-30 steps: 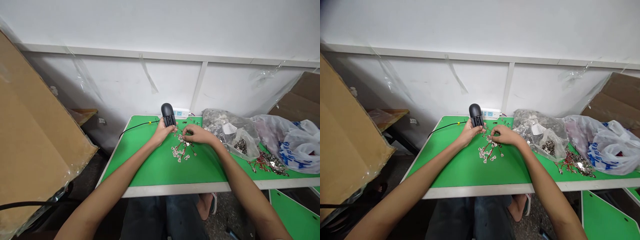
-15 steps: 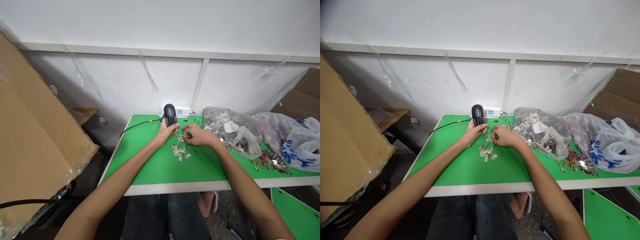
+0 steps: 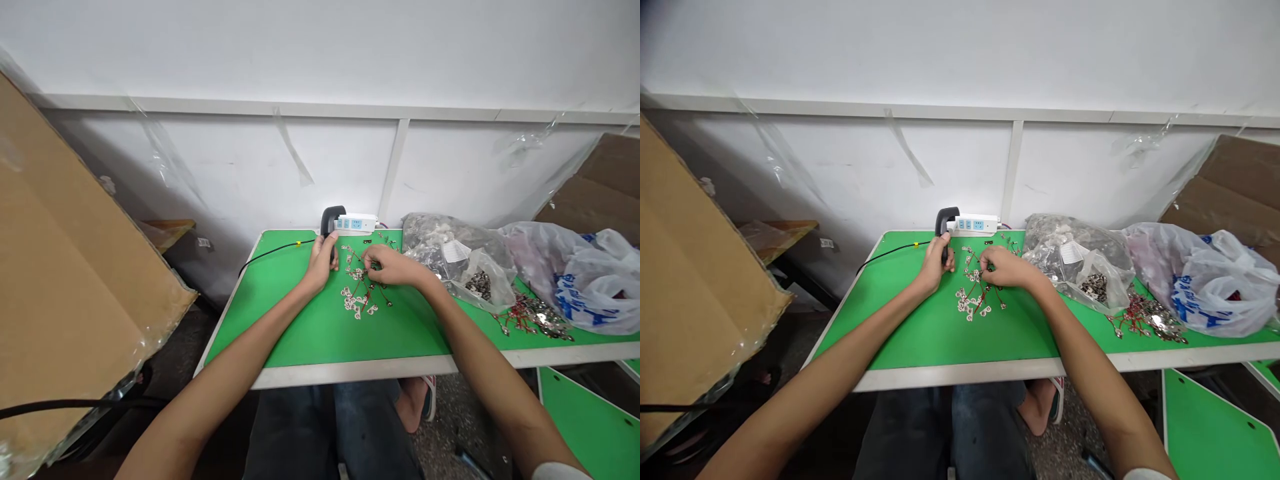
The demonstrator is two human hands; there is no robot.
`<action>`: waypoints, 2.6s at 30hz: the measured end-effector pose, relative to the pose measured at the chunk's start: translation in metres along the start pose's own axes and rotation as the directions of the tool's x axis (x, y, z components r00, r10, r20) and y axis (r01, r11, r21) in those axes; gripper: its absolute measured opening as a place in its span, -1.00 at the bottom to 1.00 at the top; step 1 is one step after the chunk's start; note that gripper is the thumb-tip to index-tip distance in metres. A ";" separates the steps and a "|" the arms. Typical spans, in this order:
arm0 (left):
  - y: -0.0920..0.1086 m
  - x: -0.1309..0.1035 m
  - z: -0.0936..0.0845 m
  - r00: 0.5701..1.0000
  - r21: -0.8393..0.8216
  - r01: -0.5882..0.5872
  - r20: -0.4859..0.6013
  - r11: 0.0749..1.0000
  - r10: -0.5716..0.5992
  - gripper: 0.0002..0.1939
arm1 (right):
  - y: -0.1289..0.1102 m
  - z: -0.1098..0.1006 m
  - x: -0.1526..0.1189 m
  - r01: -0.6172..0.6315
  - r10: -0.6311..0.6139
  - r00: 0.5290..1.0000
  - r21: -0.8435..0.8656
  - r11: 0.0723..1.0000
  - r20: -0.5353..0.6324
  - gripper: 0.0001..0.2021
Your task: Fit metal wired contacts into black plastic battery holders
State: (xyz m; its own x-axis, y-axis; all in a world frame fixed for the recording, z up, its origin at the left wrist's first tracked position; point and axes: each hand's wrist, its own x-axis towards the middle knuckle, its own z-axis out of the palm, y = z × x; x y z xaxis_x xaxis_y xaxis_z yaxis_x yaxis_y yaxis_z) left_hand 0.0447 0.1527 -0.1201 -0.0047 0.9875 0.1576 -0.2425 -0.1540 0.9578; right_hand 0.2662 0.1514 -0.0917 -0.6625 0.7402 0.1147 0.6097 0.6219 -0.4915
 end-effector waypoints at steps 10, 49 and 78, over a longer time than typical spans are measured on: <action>-0.005 0.006 -0.004 0.985 -0.037 0.031 0.170 0.999 -0.024 -0.28 | 0.001 -0.002 -0.001 -0.113 0.115 0.991 0.035 0.993 -0.064 -0.86; 0.019 0.012 -0.020 0.962 -0.541 0.274 0.134 0.795 -0.240 -0.44 | 0.007 -0.010 -0.002 -0.013 0.016 0.969 0.014 1.000 -0.248 -0.85; -0.002 -0.012 0.011 0.920 -0.300 0.357 0.278 0.885 -0.277 -0.39 | -0.036 0.024 0.003 -0.047 0.028 0.838 -0.021 0.999 -0.545 -0.82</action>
State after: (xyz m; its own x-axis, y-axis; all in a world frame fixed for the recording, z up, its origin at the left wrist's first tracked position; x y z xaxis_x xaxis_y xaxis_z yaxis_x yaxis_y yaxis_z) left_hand 0.0555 0.1407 -0.1212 0.3322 0.9417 -0.0539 -0.5071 0.2265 0.8316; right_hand 0.2321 0.1252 -0.0949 -0.3012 0.7769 0.5529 0.6489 0.5918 -0.4782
